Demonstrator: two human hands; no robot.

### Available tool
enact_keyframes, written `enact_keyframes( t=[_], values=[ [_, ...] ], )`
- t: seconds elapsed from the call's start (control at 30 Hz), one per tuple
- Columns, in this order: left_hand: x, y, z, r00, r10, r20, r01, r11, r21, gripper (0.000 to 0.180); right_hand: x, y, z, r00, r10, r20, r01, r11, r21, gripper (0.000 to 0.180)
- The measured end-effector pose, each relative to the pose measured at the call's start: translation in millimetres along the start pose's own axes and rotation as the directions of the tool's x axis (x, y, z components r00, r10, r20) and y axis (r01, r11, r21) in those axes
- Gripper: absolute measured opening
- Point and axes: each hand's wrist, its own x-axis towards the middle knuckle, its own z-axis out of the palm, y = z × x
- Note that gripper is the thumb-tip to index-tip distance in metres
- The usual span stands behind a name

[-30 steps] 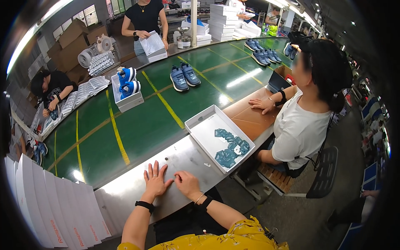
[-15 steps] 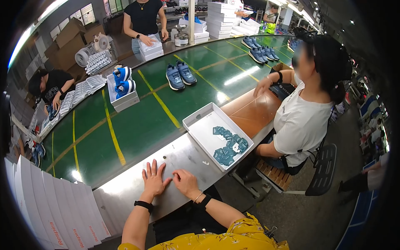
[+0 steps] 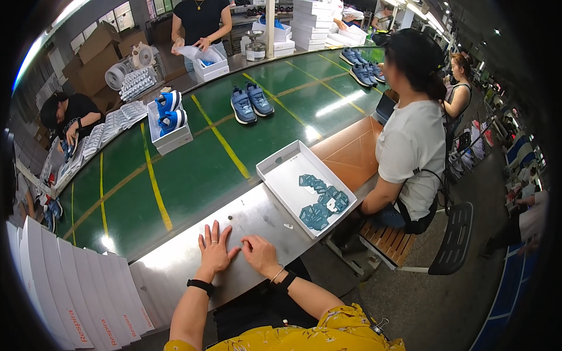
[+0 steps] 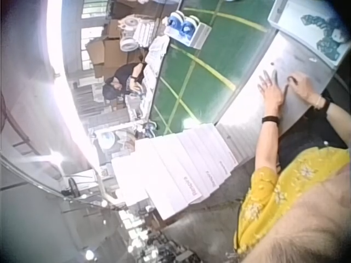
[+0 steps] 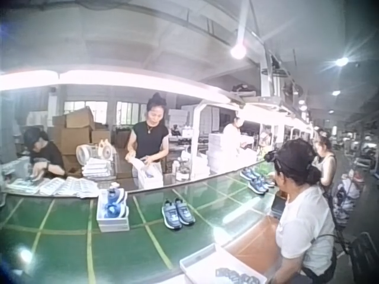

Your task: Attaching tags and checking shoes on a production assembly line.

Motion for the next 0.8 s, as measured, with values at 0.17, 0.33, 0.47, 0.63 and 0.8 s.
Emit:
enact_keyframes(
  t=[0.17,0.33,0.47,0.63,0.8],
  values=[
    [0,0,-1,1.000,0.000,0.000,0.000,1.000,0.003,0.075,0,-2,-1,1.000,-0.011,-0.002,0.011,1.000,-0.009,0.008],
    [2,0,-2,1.000,0.004,-0.001,-0.004,1.000,0.000,0.075,1,-2,-2,1.000,-0.007,-0.004,0.007,1.000,0.014,0.008],
    [4,-1,-1,1.000,0.004,0.004,-0.004,1.000,-0.009,0.076,0,1,0,1.000,0.000,0.000,0.000,1.000,0.021,0.008],
    [4,-4,2,1.000,0.022,-0.019,-0.022,1.000,0.008,0.077,2,4,1,0.990,0.129,0.059,-0.135,0.986,0.096,0.012],
    [7,-2,2,0.999,0.033,-0.007,-0.033,0.999,-0.016,0.077,8,16,-22,0.933,0.071,0.352,-0.146,0.970,0.193,0.018]
  ],
)
